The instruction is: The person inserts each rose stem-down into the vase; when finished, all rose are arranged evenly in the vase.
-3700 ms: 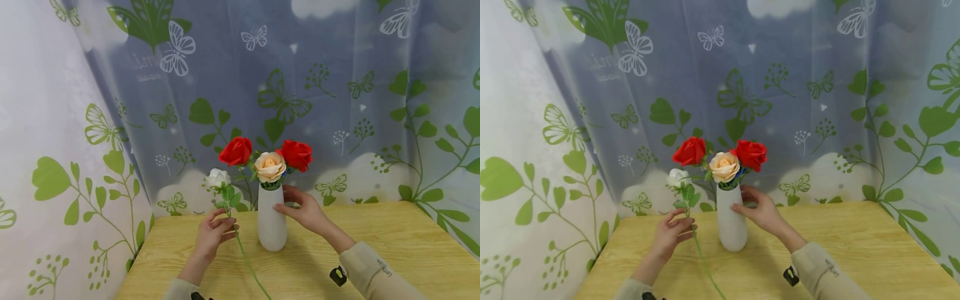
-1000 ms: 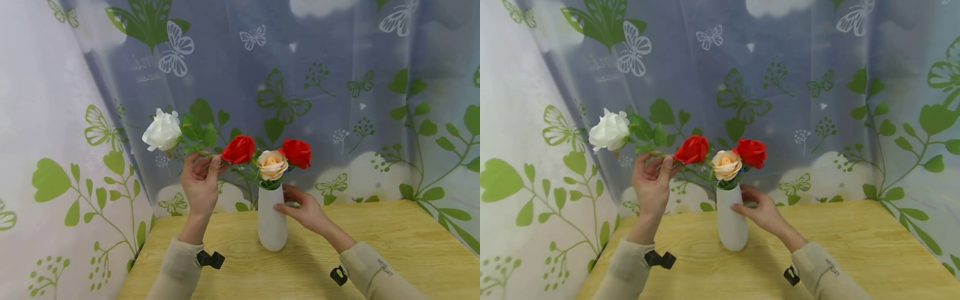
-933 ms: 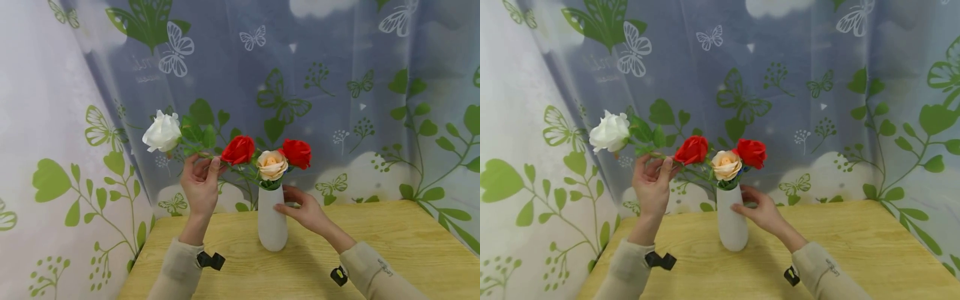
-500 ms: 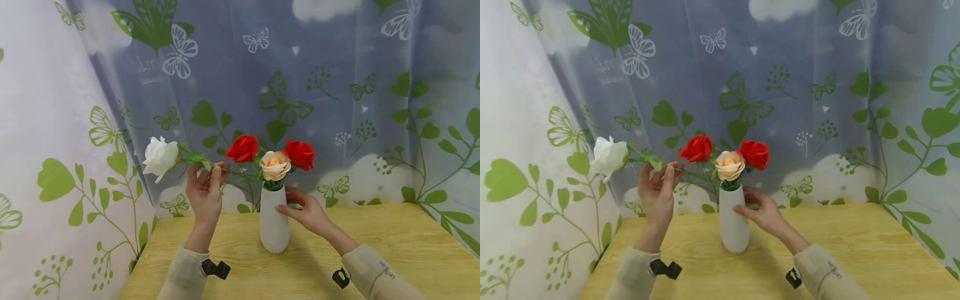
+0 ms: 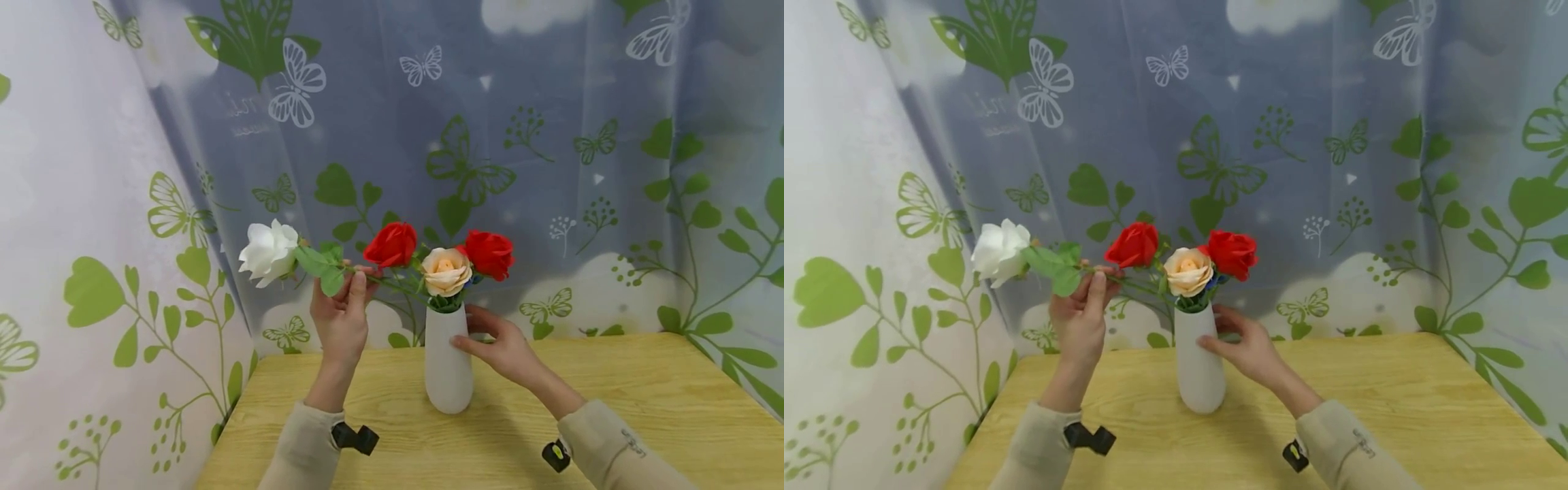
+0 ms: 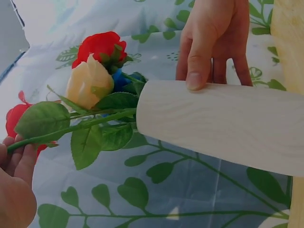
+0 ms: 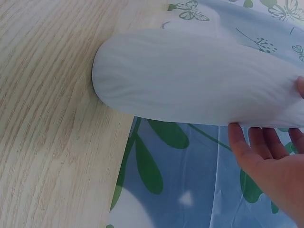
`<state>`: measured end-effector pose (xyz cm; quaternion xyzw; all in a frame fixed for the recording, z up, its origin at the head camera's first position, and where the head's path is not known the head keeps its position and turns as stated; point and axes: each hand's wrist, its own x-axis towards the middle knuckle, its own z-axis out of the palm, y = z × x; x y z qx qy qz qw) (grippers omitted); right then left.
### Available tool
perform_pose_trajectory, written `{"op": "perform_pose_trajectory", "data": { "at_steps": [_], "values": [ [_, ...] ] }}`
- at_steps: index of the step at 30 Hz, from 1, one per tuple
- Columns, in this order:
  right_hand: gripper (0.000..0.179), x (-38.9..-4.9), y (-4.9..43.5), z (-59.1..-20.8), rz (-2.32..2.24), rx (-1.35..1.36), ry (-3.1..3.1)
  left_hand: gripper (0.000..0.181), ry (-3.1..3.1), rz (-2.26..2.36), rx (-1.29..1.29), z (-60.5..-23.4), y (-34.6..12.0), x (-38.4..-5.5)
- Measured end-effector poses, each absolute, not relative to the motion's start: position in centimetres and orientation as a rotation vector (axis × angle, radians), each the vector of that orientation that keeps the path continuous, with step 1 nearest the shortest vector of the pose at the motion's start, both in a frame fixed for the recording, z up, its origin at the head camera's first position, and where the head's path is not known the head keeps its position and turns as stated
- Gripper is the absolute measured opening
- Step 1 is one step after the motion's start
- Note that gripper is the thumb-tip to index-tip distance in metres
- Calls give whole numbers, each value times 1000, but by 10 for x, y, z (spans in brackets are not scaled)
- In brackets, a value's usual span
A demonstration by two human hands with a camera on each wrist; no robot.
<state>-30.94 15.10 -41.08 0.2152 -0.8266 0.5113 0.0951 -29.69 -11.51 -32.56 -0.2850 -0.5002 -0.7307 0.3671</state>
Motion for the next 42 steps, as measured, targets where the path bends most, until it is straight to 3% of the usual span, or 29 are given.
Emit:
{"op": "perform_pose_trajectory", "data": {
  "at_steps": [23, 42],
  "values": [
    [66, -309, 151, -409, 1526, 663, -2432, 21, -1087, -1808, -764, -282, -142, -305],
    [66, -308, 153, -411, 1532, 651, -2446, 24, -1273, -1806, -780, -306, -110, -314]
  ]
}}
